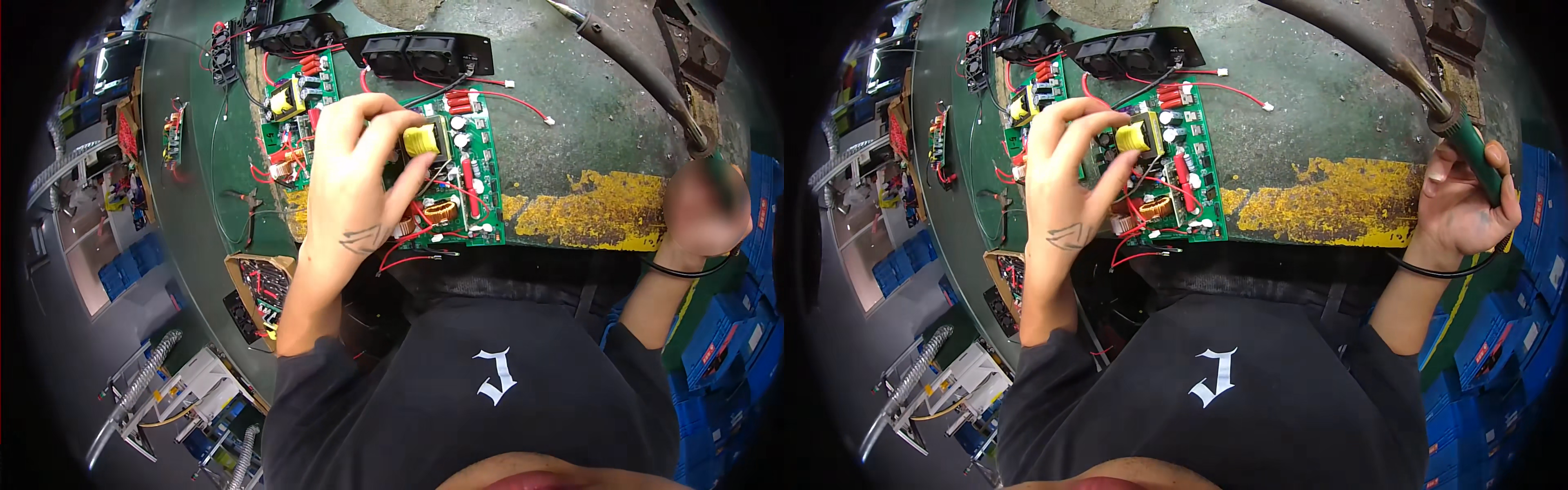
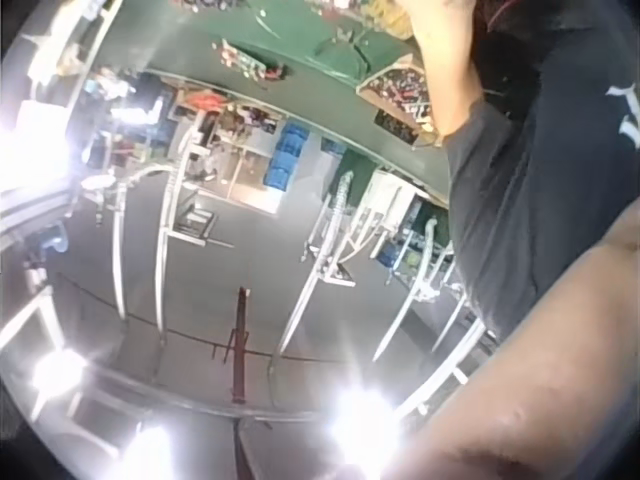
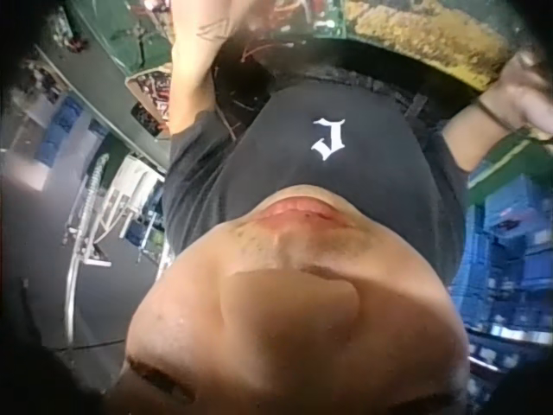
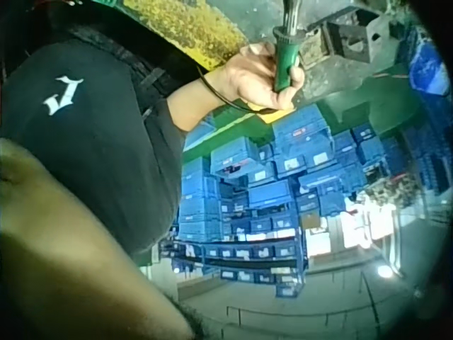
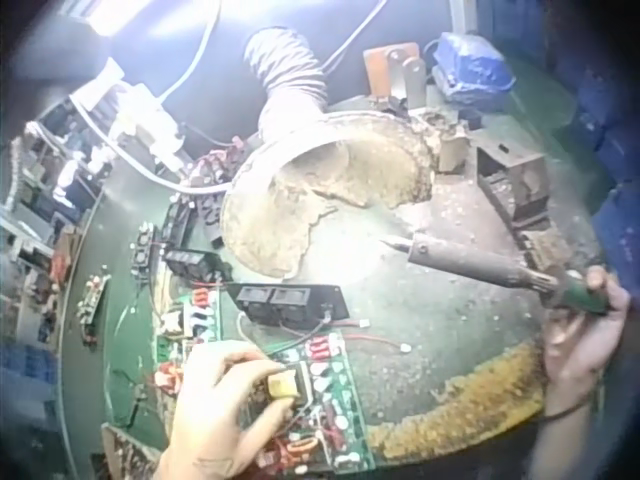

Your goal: Soldering wires and components onto electronic circuit boards at a workstation.

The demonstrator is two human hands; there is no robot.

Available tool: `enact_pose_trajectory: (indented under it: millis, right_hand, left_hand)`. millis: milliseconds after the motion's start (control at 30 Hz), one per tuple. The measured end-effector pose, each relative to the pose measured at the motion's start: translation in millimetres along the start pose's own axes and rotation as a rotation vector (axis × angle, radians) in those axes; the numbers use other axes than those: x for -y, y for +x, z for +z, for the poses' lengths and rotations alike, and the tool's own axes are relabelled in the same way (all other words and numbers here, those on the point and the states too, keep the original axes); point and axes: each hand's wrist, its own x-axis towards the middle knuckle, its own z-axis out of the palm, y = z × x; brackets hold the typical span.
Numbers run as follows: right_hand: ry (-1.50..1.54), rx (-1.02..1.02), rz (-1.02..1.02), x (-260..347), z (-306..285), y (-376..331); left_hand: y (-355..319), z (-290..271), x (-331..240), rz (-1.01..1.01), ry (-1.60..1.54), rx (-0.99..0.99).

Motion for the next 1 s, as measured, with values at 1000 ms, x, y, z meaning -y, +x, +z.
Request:
enact_pose_trajectory:
  millis: [1000]
  right_hand:
    - [0.035, 0.034, -0.002, 1.8, -7.8, 1.3]
  left_hand:
    - [-56.4, 26.3, -44.2, -0.193, -0.029, -0.023]
